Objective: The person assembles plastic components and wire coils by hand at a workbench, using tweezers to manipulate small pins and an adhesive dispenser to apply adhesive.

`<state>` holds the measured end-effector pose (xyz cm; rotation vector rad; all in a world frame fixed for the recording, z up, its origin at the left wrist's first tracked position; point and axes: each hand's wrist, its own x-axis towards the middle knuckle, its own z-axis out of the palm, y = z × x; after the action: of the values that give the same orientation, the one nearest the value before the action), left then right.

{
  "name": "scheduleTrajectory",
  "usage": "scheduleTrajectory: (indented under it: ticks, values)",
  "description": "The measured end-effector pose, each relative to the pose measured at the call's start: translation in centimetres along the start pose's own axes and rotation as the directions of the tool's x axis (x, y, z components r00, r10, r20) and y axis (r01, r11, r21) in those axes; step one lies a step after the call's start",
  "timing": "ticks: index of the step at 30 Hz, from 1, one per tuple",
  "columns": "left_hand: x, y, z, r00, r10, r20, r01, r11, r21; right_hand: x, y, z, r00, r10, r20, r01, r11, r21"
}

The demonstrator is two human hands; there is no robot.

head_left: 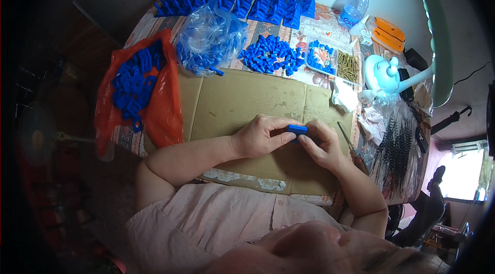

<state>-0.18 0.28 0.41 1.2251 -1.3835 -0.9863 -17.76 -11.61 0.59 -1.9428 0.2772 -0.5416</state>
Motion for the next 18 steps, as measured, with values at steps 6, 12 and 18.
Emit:
scheduleTrajectory:
  ticks: [6, 12, 18]
  values:
    - [0.03, 0.02, -0.04, 1.000, -0.010, 0.002, 0.010, 1.000, -0.006, 0.00, -0.09, -0.01, 1.000, -0.003, 0.000, 0.003, 1.000, 0.007]
    - [0.00, 0.06, -0.02, 1.000, -0.007, 0.006, 0.007, 1.000, -0.003, -0.13, 0.04, 0.01, 1.000, 0.026, 0.005, -0.026, 1.000, 0.016]
    - [-0.02, -0.06, -0.03, 1.000, -0.009, 0.002, 0.009, 1.000, -0.008, -0.07, 0.13, 0.03, 1.000, 0.002, 0.001, -0.002, 1.000, -0.004]
